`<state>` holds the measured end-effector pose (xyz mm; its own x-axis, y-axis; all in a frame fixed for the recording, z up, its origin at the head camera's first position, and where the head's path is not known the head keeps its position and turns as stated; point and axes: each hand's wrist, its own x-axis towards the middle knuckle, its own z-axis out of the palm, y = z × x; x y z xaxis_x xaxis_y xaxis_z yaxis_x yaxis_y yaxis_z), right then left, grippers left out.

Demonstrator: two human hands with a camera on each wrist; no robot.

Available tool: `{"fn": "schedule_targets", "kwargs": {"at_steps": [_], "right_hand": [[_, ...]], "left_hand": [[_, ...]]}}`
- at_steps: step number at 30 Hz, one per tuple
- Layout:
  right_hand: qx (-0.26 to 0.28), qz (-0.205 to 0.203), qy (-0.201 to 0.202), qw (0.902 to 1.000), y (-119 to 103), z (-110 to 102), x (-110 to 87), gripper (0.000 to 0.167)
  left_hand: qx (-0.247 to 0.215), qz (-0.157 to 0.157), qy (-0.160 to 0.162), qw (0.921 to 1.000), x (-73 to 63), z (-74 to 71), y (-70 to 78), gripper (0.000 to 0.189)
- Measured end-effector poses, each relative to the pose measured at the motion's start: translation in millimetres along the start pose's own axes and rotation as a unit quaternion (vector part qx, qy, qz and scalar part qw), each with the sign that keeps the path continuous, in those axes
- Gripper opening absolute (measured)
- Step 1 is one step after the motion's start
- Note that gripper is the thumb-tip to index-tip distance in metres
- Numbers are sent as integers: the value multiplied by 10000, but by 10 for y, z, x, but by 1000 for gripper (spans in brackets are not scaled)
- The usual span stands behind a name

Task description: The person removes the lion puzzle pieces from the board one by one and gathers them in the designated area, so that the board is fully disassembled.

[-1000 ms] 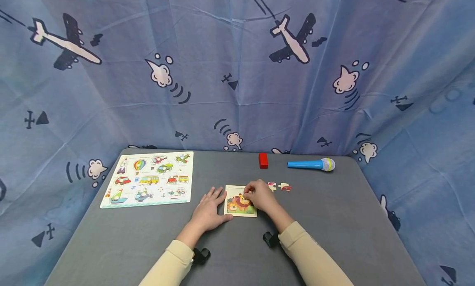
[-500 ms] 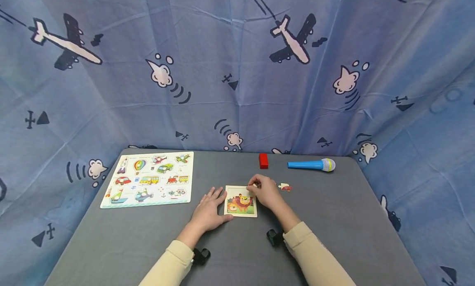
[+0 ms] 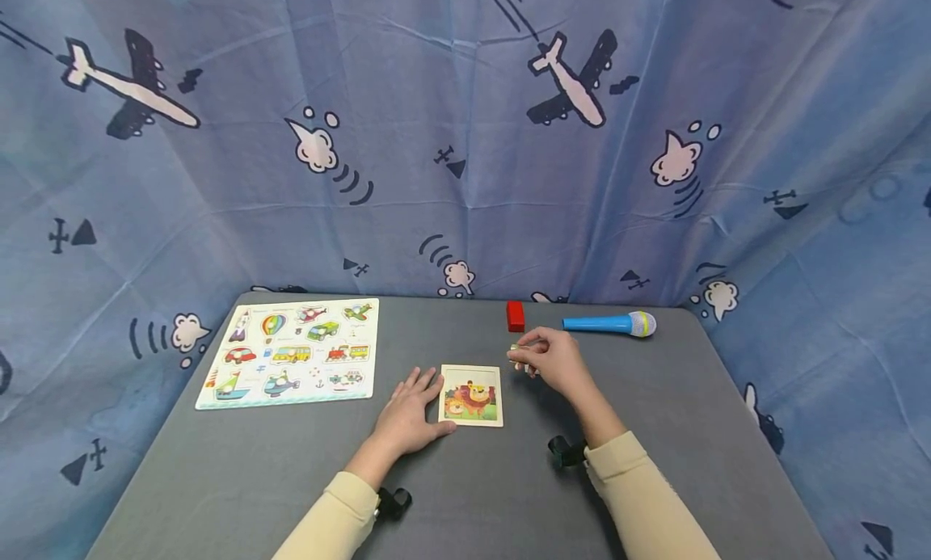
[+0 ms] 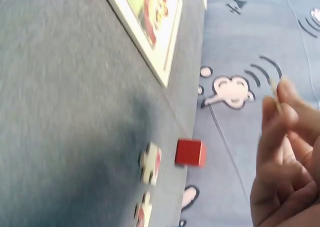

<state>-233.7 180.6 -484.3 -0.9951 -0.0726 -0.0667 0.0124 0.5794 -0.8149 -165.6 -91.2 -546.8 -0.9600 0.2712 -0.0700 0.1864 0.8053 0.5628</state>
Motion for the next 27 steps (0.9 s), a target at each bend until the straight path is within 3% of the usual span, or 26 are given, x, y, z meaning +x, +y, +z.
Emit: {"fn": "schedule_targets", "kwargs": {"at_steps": [6, 11, 19, 27], "right_hand": [[270, -185, 46, 9995, 197, -274, -7, 21], [30, -281, 137, 9995, 353, -489, -31, 22], [-372, 171, 299, 9987, 676, -703, -12, 29], [-653, 504, 254, 9963, 999, -739, 69, 28]], "left_hand": [[7, 4, 4, 10000, 0, 0, -12, 86], [37, -22, -7, 10000, -4, -6, -2, 86], [-8, -11, -25, 10000, -18, -16, 15, 85], [9, 5, -41, 10000, -8, -6, -5, 86]]}}
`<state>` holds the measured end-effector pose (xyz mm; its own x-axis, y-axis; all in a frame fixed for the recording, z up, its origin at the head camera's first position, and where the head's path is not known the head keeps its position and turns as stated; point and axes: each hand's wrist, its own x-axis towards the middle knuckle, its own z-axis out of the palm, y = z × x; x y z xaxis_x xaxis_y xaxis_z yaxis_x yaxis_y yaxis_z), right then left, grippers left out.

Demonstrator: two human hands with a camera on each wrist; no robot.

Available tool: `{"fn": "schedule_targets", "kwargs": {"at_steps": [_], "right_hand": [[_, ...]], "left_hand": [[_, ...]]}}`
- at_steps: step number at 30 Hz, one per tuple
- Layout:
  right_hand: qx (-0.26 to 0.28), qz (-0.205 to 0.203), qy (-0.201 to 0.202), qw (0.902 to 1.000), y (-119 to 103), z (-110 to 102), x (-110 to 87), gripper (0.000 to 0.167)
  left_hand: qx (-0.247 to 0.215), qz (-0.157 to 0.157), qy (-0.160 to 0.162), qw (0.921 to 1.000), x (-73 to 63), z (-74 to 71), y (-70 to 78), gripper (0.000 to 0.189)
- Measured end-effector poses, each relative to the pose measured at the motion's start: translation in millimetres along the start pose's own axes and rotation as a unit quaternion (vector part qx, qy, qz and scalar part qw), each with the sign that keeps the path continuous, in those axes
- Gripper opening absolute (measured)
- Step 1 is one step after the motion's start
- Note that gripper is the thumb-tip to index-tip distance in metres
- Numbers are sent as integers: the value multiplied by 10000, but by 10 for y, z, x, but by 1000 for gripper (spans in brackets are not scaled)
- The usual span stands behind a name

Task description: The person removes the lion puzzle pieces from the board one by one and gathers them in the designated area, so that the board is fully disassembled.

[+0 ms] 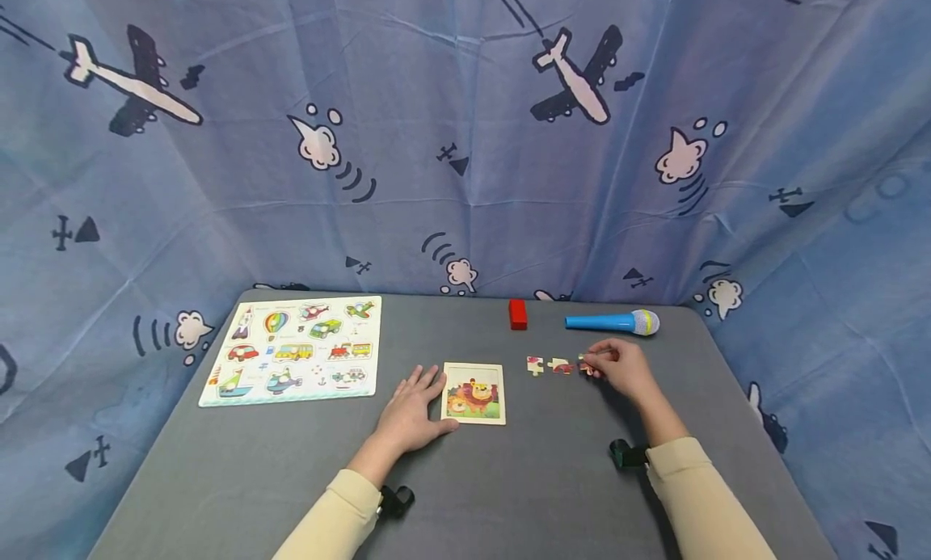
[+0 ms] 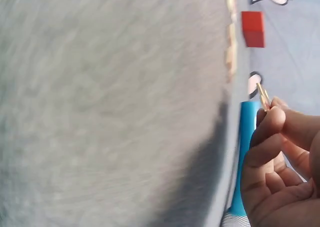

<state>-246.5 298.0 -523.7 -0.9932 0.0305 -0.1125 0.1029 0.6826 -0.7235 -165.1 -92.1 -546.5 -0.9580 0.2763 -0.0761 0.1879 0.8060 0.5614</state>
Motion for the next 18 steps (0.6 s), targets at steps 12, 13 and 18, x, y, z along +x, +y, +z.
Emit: {"fn": "schedule_targets", "kwargs": {"at_steps": [12, 13, 18], "right_hand": [[-723, -73, 110, 9973, 116, 72, 94, 22], [-794, -55, 124, 9968, 117, 77, 95, 22], [-798, -31, 171, 9967, 115, 85, 92, 23]], "left_hand": [[-26, -11, 39, 10000, 15, 10, -2, 86], [-19, -13, 32, 10000, 15, 9, -2, 86], [-34, -18, 33, 10000, 8, -1, -4, 86]]}}
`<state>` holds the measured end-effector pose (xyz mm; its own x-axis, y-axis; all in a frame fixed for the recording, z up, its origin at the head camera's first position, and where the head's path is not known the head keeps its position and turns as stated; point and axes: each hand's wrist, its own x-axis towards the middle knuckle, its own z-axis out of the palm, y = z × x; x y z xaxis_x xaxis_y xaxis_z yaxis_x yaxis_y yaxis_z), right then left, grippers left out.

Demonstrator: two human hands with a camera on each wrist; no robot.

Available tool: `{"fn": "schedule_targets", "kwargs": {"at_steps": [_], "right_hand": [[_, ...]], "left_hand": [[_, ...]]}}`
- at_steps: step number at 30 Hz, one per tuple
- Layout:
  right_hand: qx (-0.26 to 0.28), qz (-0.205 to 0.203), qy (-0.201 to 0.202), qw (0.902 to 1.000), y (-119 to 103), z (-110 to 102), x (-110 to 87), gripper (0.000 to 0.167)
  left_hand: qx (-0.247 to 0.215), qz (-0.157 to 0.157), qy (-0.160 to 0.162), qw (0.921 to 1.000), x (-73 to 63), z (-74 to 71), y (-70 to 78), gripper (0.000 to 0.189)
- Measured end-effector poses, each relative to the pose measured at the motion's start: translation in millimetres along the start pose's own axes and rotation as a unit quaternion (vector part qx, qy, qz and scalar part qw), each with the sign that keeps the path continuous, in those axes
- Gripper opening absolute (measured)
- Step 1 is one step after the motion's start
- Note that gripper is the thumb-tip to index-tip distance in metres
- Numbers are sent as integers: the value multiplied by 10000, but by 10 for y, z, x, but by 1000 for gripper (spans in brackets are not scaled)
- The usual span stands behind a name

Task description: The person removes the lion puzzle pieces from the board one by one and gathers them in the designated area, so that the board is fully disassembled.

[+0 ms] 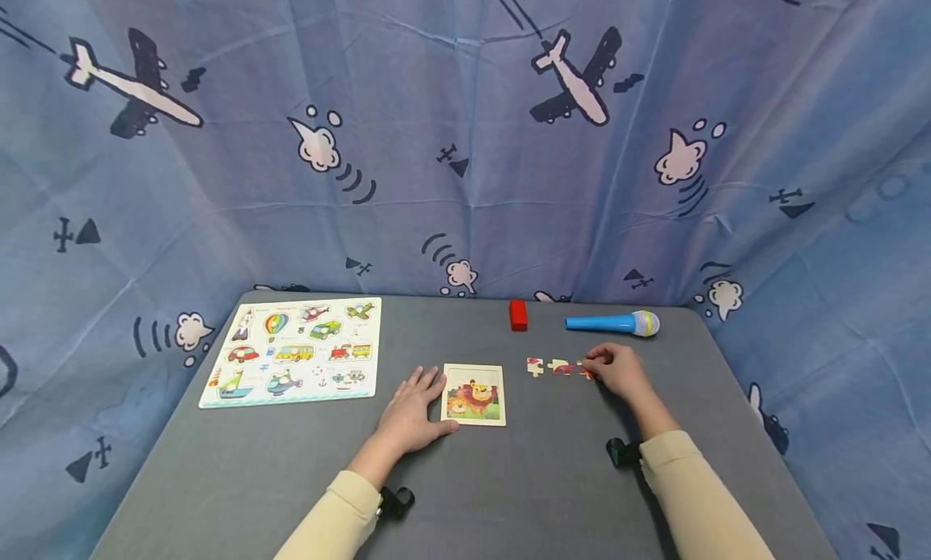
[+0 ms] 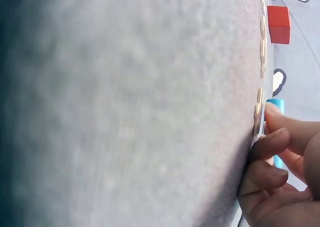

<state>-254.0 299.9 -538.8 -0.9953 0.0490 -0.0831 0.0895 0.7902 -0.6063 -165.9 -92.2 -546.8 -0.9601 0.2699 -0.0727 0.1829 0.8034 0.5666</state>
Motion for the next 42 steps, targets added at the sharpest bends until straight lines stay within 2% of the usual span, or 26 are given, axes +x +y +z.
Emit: {"fn": "schedule_targets", "kwargs": {"at_steps": [7, 16, 21, 27, 35, 42], "right_hand": [[234, -187, 147, 9994, -95, -52, -55, 27], [648, -532, 188, 9963, -457, -62, -202, 31], [885, -757, 169, 9931, -680, 42, -319, 32], [1020, -794, 73, 9916, -907, 192, -441, 33], [1108, -787, -169, 9906, -1142, 392, -546, 32], [1245, -957, -407, 9868, -1320, 614, -593, 27]], "left_hand": [[28, 3, -12, 10000, -10, -12, -9, 86], [-20, -17, -12, 10000, -11, -7, -12, 86], [-11, -7, 10, 10000, -11, -5, -15, 86], [13, 46, 37, 10000, 2, -5, -12, 86], [-20, 30, 24, 10000, -5, 6, -7, 86], [18, -12, 4, 10000, -5, 10, 1, 86]]}}
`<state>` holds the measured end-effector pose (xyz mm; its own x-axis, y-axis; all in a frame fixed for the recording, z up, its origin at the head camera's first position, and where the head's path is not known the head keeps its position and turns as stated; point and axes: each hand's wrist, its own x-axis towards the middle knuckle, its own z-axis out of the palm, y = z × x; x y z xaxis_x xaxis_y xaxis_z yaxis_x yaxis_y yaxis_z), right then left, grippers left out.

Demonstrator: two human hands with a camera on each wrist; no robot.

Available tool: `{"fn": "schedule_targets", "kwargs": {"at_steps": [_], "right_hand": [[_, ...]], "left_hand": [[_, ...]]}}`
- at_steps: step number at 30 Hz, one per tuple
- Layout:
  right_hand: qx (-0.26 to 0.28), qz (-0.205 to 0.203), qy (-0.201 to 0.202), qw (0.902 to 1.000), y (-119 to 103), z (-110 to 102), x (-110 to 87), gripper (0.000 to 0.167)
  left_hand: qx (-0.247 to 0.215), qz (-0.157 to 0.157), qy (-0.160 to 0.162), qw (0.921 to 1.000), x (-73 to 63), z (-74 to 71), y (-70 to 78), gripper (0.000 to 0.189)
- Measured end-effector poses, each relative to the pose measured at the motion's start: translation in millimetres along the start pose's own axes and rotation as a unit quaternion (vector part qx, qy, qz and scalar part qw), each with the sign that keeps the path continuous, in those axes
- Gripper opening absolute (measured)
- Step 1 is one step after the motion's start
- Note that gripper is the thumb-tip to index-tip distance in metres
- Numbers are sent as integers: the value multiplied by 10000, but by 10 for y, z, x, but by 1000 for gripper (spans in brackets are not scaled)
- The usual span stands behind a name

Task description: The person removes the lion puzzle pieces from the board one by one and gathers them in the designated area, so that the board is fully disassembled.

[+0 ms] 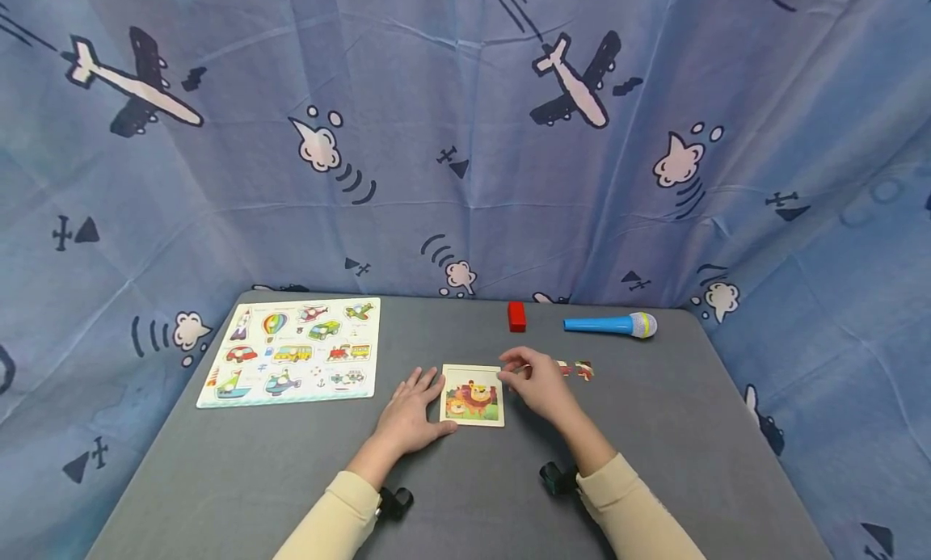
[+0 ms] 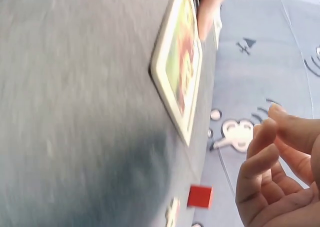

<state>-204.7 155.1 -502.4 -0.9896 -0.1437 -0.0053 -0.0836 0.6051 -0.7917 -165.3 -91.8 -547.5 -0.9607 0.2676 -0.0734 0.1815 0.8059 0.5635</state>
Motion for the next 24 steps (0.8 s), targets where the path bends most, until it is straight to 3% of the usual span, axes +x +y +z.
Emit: {"fn": "schedule_targets", "kwargs": {"at_steps": [12, 24], "right_hand": [[-170, -22, -567, 9982, -174, 478, 41, 29], [-660, -54, -817, 9945, -160, 710, 132, 28]], "left_hand": [[101, -46, -88, 9999, 14, -15, 0, 85], [98, 37, -73, 9999, 10, -5, -15, 84]]}}
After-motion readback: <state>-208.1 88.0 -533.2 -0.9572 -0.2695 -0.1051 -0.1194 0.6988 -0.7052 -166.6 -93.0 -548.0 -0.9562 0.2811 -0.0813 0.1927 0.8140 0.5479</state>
